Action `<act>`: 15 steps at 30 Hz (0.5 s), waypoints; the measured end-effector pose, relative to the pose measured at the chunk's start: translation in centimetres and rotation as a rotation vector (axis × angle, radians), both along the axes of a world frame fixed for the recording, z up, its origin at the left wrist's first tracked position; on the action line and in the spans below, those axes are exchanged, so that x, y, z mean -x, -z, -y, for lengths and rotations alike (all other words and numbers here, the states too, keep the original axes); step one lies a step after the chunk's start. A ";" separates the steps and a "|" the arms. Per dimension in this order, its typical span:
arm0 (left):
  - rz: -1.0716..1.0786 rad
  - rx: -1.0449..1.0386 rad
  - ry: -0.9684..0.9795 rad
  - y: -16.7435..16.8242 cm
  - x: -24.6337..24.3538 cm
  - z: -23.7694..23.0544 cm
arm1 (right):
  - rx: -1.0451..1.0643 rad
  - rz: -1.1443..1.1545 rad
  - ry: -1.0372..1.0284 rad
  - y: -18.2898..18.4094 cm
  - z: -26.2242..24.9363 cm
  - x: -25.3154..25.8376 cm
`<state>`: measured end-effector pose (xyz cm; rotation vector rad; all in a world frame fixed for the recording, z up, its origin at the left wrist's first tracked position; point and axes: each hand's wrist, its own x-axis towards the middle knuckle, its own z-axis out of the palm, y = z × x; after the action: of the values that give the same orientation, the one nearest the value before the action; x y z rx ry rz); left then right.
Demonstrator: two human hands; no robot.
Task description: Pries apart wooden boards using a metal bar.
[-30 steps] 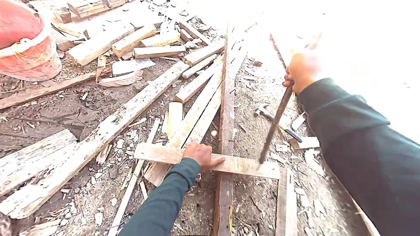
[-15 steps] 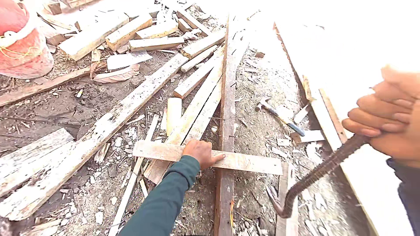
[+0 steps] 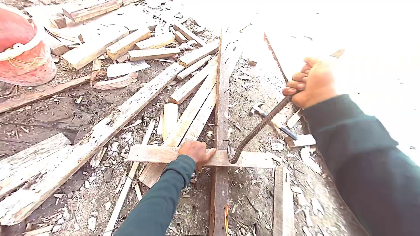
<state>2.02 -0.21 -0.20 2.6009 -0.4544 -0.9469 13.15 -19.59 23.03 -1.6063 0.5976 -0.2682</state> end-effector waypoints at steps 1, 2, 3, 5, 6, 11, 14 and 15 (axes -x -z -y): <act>0.003 0.003 0.020 0.1 -0.2 0.1 | -0.005 -0.016 0.017 0.7 0.4 -1.1; 0.001 0.006 0.033 0.1 -0.5 0.1 | -0.013 -0.026 0.032 1.4 0.8 -2.3; 0.001 0.009 0.042 0.1 -0.8 0.1 | -0.016 -0.038 0.043 2.0 1.2 -3.3; -0.006 0.010 0.052 -0.1 -1.2 0.1 | -0.009 -0.070 0.063 3.1 1.5 -5.1; -0.011 0.010 0.045 -0.1 -1.3 0.1 | -0.002 -0.082 0.068 3.4 1.5 -5.7; -0.037 -0.024 -0.010 -0.4 -1.2 -0.3 | 0.026 0.046 -0.071 1.4 -2.6 -1.7; -0.030 -0.040 -0.020 -0.4 -1.2 -0.6 | 0.052 0.248 -0.232 -0.2 -4.5 3.9; -0.030 -0.044 -0.020 -0.4 -1.1 -0.5 | 0.051 0.313 -0.263 -0.3 -4.7 5.5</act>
<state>3.09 0.31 0.19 2.6215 -0.4030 -0.9989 7.62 -14.84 23.34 -1.6301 0.1385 -0.3314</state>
